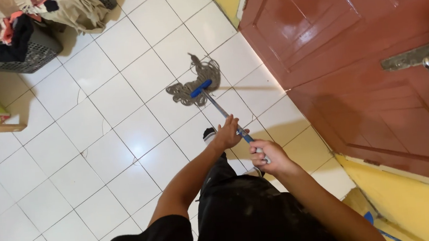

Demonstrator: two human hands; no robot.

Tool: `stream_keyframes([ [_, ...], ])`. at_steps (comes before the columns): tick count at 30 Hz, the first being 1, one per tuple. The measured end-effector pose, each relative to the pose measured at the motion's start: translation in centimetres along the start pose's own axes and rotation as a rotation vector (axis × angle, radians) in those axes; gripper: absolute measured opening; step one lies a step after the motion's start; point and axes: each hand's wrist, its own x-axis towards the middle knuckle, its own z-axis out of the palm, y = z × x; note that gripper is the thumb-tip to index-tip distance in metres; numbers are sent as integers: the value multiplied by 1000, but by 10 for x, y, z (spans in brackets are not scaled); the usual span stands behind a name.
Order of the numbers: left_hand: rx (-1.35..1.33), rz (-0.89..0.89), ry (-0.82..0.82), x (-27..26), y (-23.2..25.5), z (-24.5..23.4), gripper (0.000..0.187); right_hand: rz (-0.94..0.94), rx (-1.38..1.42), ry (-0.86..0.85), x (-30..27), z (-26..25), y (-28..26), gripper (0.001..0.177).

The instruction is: The person wrings out a mop in a bucket of water and then mops the tiled floor of a room, moving around a doorway and near laundry.

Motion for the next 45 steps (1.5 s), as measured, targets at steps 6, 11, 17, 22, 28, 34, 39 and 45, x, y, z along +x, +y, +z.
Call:
stream_keyframes([
  [6,18,-18,78,23,-19,-12,83,-4,-45,-22,29,11,-6,5],
  [11,273,-89,-2,45,-47,-18,85,-25,-23,-47,46,27,6,9],
  [17,310,-20,-162,24,-22,12,98,21,19,-2,7,-7,17,13],
  [22,292,28,-296,-7,16,31,88,64,-10,66,-41,-26,13,23],
  [28,208,74,-116,-6,-6,40,90,67,-177,67,-41,-7,7,46],
  [34,315,-110,-173,40,-26,8,88,5,-64,-31,25,-3,7,43],
  [39,450,-140,-184,58,-28,-1,86,-40,44,-49,45,-11,12,26],
  [45,408,1,-304,32,18,42,85,10,90,52,-14,-65,15,7],
])
